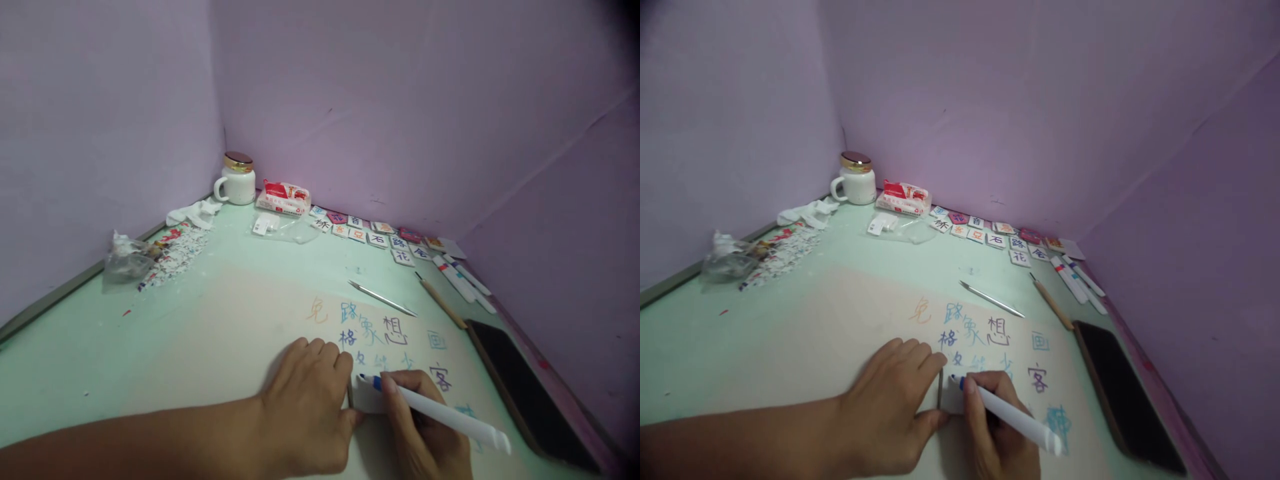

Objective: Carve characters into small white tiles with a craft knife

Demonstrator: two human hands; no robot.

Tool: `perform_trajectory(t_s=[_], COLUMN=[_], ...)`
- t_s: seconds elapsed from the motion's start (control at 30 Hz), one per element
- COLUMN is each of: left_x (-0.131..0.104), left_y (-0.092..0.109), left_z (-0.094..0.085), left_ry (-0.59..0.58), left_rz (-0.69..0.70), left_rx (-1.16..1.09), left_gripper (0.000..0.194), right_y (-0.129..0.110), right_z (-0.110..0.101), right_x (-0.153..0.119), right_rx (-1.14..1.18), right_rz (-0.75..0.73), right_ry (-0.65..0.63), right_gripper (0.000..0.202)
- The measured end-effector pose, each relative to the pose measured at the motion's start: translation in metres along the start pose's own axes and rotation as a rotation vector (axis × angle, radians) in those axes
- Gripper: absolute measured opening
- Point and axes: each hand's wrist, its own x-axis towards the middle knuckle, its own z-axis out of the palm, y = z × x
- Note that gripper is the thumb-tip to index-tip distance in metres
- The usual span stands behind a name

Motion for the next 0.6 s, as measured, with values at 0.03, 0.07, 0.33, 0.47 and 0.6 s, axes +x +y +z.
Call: perform_trajectory(t_s=[0.03,0.07,0.33,0.47,0.6], left_x=[-0.0002,-0.0003,0.0002,0.0004,0.0], left_y=[-0.0003,-0.0006,-0.0013,-0.0012,-0.0021], left_z=[0.0004,0.0008,0.0015,0.0022,0.0025], left_ry=[0.005,0.009,0.009,0.013,0.007], left_rz=[0.003,0.005,0.01,0.004,0.002], left_rx=[-0.001,-0.001,0.0,-0.003,-0.01], left_gripper=[0.028,0.028,0.027,0.028,0.028], right_y=[-0.0001,-0.0002,-0.0038,-0.0044,-0.0044], right_z=[0.0001,0.0002,0.0023,0.002,0.0016], right_x=[-0.0001,-0.0003,-0.0005,0.0001,0.0004], right_rx=[0.003,0.004,0.011,-0.001,-0.011], right_rz=[0.003,0.008,-0.014,-0.028,-0.032], right_ry=[0.001,0.002,0.004,0.007,0.011], right_gripper=[0.028,0.028,0.026,0.027,0.029])
